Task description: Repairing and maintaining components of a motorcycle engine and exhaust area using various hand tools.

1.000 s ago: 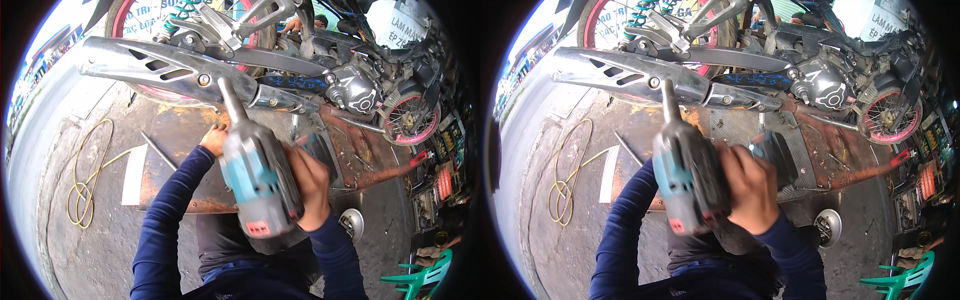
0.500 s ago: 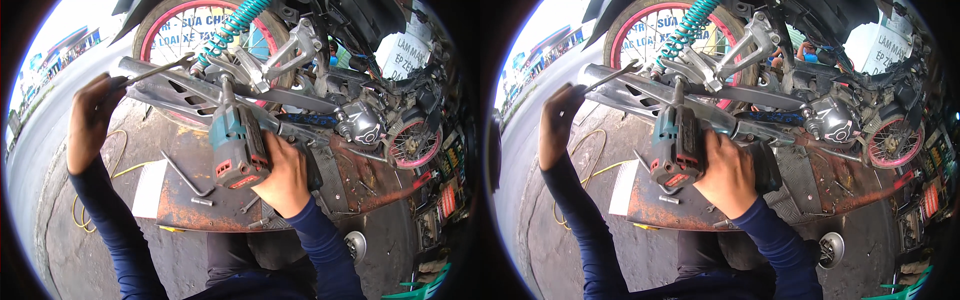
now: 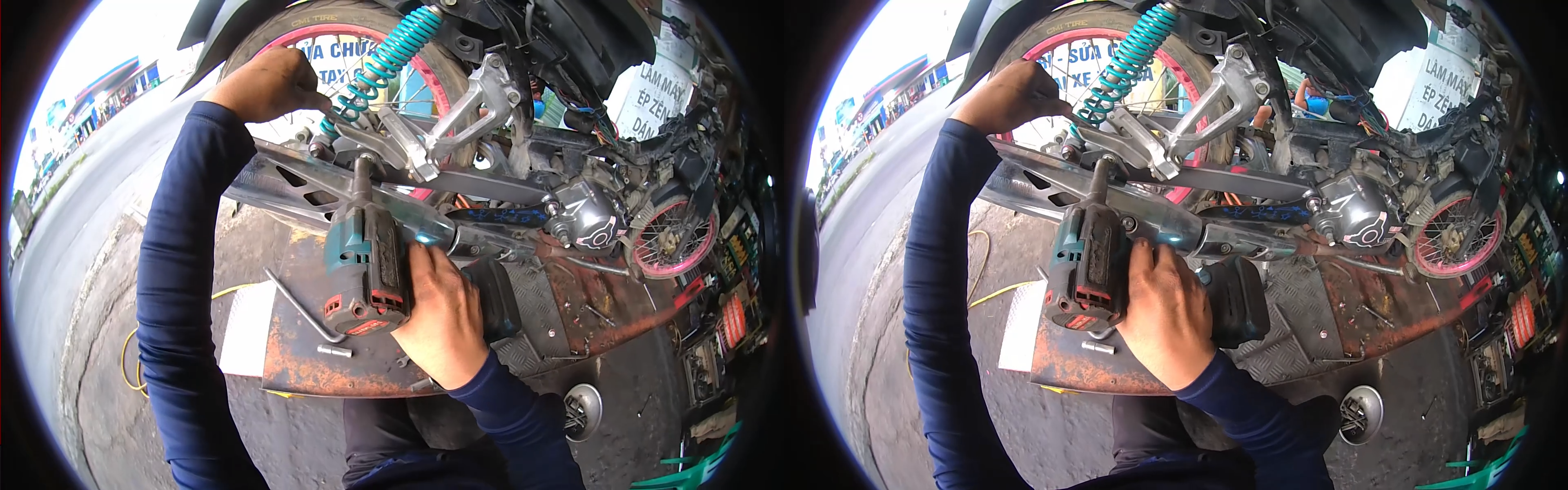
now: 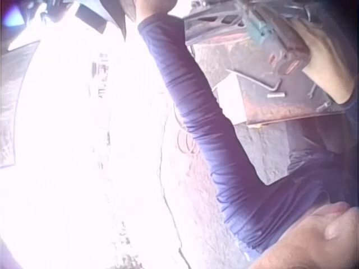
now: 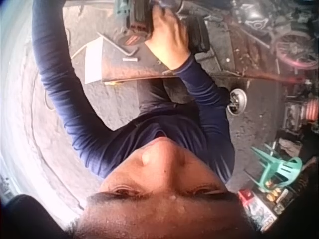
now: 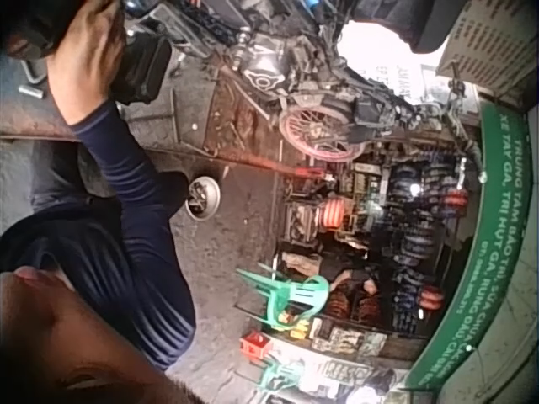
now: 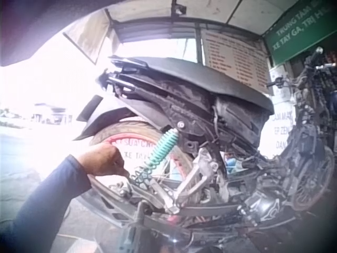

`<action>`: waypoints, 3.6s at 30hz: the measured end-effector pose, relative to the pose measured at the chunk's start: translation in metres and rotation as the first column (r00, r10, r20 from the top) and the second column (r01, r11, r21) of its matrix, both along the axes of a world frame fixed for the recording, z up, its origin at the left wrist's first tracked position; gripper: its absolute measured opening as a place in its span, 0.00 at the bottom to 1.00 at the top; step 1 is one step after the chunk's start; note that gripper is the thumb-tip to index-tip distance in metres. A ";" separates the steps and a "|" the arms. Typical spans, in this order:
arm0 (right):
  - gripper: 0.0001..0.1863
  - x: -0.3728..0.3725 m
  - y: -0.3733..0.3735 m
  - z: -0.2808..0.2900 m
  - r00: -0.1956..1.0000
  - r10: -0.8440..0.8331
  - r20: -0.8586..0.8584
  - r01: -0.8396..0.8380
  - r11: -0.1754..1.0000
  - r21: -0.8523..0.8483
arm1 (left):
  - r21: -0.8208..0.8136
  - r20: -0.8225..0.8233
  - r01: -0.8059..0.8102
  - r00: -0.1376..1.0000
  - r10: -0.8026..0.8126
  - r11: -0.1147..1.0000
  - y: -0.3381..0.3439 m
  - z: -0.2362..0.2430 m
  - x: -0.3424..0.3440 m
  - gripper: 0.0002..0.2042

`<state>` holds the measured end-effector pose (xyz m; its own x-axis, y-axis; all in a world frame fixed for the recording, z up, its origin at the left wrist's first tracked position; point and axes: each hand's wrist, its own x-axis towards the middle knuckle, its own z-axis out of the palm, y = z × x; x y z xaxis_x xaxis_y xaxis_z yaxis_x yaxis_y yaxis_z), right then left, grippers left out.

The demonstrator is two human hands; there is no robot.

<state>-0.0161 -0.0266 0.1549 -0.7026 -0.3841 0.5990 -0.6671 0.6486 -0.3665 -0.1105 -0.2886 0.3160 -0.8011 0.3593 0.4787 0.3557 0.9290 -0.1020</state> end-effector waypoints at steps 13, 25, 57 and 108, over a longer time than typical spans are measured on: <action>0.30 0.000 -0.005 -0.026 0.992 0.087 0.091 -0.055 0.951 -0.305 | 0.121 -0.010 0.064 0.998 -0.063 0.991 -0.015 -0.012 -0.032 0.17; 0.27 -0.008 -0.014 -0.021 0.984 0.163 0.071 -0.131 0.932 -0.337 | 0.179 -0.108 0.014 0.994 0.006 0.984 -0.021 -0.023 -0.032 0.19; 0.19 0.004 -0.016 0.013 0.988 -0.115 -0.100 0.126 0.986 0.113 | 0.163 -0.096 0.134 0.988 -0.119 0.978 -0.032 -0.021 -0.031 0.19; 0.24 0.273 0.400 -0.323 0.873 -0.108 0.475 0.379 -0.461 -0.802 | 0.797 0.372 -0.457 -0.144 -0.917 0.395 0.742 -0.662 0.114 0.22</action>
